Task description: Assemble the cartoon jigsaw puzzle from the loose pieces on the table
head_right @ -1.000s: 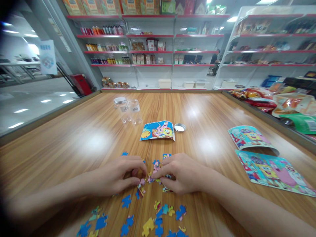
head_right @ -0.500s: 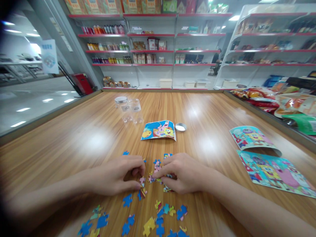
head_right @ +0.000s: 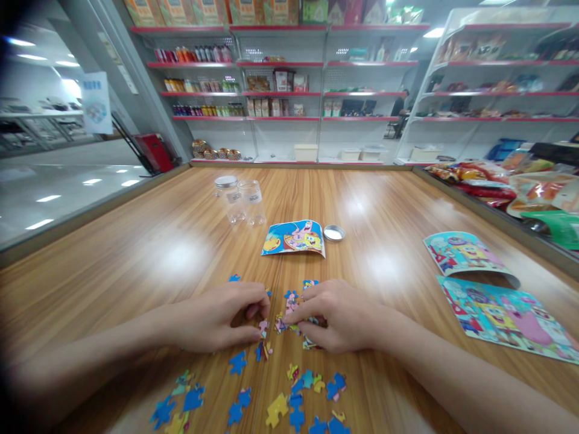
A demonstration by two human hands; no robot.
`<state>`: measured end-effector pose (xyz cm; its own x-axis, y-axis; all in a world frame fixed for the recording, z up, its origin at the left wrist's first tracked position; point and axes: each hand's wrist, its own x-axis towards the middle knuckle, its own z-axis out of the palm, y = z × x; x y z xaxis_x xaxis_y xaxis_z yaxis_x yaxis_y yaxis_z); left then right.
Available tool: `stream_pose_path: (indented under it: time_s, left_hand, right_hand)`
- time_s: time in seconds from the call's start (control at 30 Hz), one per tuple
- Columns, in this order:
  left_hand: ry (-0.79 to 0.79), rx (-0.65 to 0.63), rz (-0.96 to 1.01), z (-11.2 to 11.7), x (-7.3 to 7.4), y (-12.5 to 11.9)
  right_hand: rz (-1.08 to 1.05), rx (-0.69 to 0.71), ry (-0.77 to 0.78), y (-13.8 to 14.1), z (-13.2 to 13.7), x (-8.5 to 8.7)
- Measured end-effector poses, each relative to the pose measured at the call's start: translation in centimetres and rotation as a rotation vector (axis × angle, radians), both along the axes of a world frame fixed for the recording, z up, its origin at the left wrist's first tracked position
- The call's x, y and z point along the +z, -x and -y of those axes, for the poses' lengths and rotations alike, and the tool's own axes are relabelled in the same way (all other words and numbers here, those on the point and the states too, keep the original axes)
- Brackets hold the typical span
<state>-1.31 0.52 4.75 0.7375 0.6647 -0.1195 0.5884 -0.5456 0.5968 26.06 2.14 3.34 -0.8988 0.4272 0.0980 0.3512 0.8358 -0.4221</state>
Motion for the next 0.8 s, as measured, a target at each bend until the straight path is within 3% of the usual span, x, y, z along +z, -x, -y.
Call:
stream_pose_path:
  time_s: [0.2, 0.37, 0.5, 0.63, 0.8]
  left_hand:
    - [-0.017, -0.102, 0.017, 0.1, 0.5, 0.4]
    - [0.008, -0.071, -0.015, 0.6, 1.3, 0.1]
    - [0.015, -0.025, -0.059, 1.2, 1.3, -0.4]
    - [0.004, 0.011, -0.077, 1.4, 0.9, -0.7]
    - [0.015, 0.0, -0.025, 0.9, 0.6, -0.5]
  right_hand:
    - [-0.119, 0.0, 0.031, 0.0, -0.1, -0.6]
    - [-0.34, -0.141, 0.31, -0.8, -1.1, -1.7]
    - [-0.349, -0.217, 0.421, -1.1, -1.6, -1.8]
    - [-0.349, -0.14, 0.358, -0.7, -1.3, -1.6]
    - [-0.266, 0.023, 0.121, -0.2, -0.7, -1.5]
